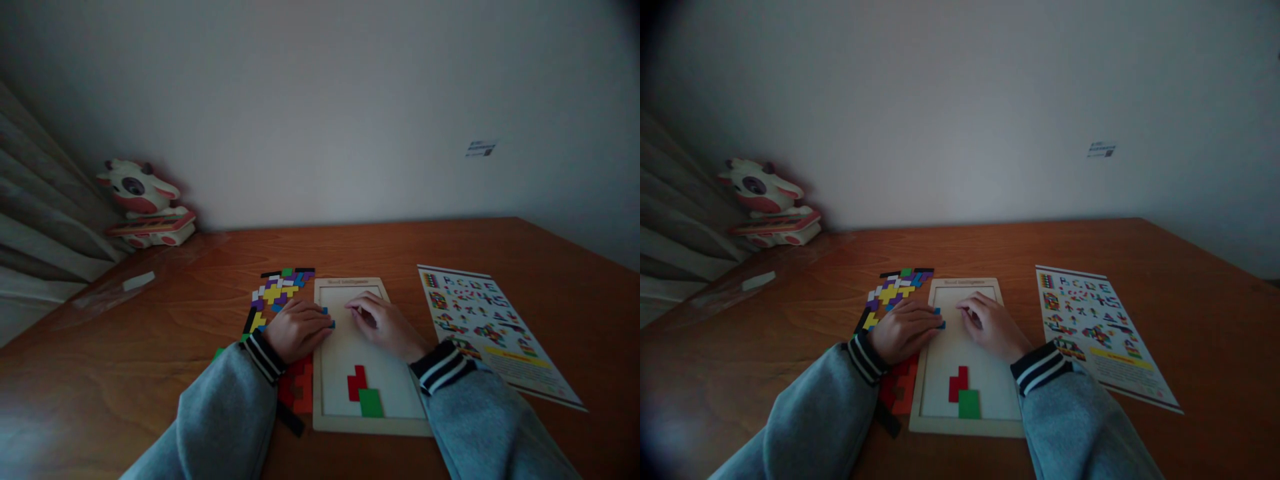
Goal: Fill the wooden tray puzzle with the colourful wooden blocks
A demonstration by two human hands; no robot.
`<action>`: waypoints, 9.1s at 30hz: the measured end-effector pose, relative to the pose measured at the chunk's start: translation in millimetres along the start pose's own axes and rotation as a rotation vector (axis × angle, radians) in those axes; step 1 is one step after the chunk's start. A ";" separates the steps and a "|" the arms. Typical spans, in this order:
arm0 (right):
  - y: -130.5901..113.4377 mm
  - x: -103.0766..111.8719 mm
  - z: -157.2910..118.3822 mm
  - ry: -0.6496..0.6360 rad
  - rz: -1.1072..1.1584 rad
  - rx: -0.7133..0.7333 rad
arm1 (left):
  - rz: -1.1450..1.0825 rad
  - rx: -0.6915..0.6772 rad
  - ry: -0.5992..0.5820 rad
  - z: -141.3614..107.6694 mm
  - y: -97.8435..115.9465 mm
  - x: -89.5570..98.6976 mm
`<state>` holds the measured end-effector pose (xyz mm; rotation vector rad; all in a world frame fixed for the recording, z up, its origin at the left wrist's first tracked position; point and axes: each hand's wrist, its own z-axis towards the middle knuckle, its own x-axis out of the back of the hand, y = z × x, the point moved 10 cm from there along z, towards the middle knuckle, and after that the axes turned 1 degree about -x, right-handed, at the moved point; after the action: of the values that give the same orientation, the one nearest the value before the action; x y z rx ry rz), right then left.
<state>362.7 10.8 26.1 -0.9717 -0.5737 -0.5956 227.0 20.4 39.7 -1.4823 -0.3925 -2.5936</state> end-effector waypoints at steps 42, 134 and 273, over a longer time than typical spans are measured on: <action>4.8 1.2 -1.5 -0.028 0.018 -0.024 | -0.551 -0.125 -0.118 -24.0 61.5 12.4; -84.9 -29.3 -108.2 -0.121 -0.171 0.064 | -0.131 0.110 -0.133 -21.9 17.9 4.1; 28.5 10.8 -7.3 0.001 -0.042 -0.096 | 0.064 0.274 0.011 -25.2 -72.0 12.3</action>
<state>391.3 14.6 13.7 -1.0512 -0.5700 -0.6663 182.7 82.4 26.5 -1.3628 -0.6567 -2.3830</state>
